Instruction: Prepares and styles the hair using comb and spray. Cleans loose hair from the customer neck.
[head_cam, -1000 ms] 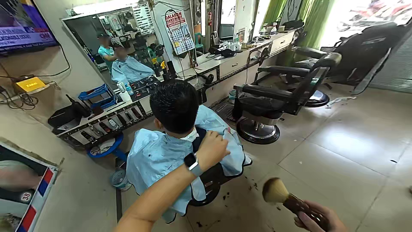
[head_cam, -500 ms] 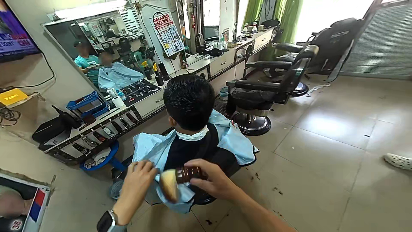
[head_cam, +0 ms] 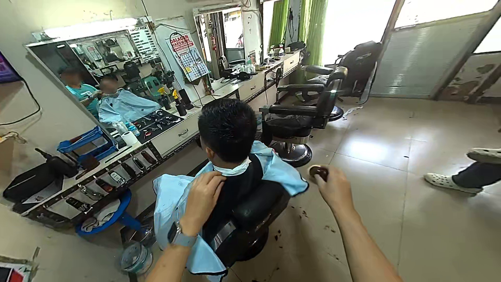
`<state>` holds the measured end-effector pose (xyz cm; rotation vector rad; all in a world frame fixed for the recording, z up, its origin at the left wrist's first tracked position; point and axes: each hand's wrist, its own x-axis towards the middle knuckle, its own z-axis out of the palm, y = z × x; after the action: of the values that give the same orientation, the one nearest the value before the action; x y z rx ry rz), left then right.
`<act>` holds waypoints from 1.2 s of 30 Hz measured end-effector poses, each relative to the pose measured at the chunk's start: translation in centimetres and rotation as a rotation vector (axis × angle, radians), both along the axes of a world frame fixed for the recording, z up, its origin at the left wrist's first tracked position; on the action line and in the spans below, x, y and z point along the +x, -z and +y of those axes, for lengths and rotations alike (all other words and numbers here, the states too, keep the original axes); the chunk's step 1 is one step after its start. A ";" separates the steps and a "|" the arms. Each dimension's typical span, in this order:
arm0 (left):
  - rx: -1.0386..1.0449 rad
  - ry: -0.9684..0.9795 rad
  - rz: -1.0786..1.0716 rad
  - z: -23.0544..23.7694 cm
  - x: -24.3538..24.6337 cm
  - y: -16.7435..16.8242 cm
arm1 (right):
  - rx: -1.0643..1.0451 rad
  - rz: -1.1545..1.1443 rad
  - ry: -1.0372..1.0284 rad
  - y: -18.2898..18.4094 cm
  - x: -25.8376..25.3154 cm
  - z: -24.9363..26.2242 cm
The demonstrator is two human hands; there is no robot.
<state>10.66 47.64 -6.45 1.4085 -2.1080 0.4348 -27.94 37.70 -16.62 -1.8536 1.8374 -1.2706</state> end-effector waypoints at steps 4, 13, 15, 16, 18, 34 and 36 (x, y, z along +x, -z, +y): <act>-0.121 -0.157 -0.058 -3.9 -4.0 1.6 | 0.099 -0.411 -0.020 -0.1 -1.0 2.3; 0.010 -0.285 -0.042 -3.4 -7.0 0.3 | 0.394 -1.484 -0.363 3.9 -4.0 5.1; 0.008 -0.352 -0.104 -3.3 -8.3 -0.5 | 0.549 -1.367 -0.400 4.1 -3.6 4.9; 0.000 -0.392 -0.146 -3.3 -9.2 -0.9 | 0.609 -1.303 -0.437 4.0 -3.1 4.8; 0.015 -0.459 -0.212 -3.6 -11.4 -2.0 | 0.663 -1.174 -0.546 3.9 -2.0 4.5; 0.076 -0.481 -0.154 -4.1 -11.2 0.9 | -0.088 -0.269 -0.313 -6.6 4.5 -12.4; 0.046 -0.382 -0.103 -3.7 -8.6 2.5 | -0.078 -0.310 -0.399 -6.1 4.4 -11.8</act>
<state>2.10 43.90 -8.96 1.8594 -1.9348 0.6216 -23.52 25.89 -10.50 -1.8177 1.2052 -1.3955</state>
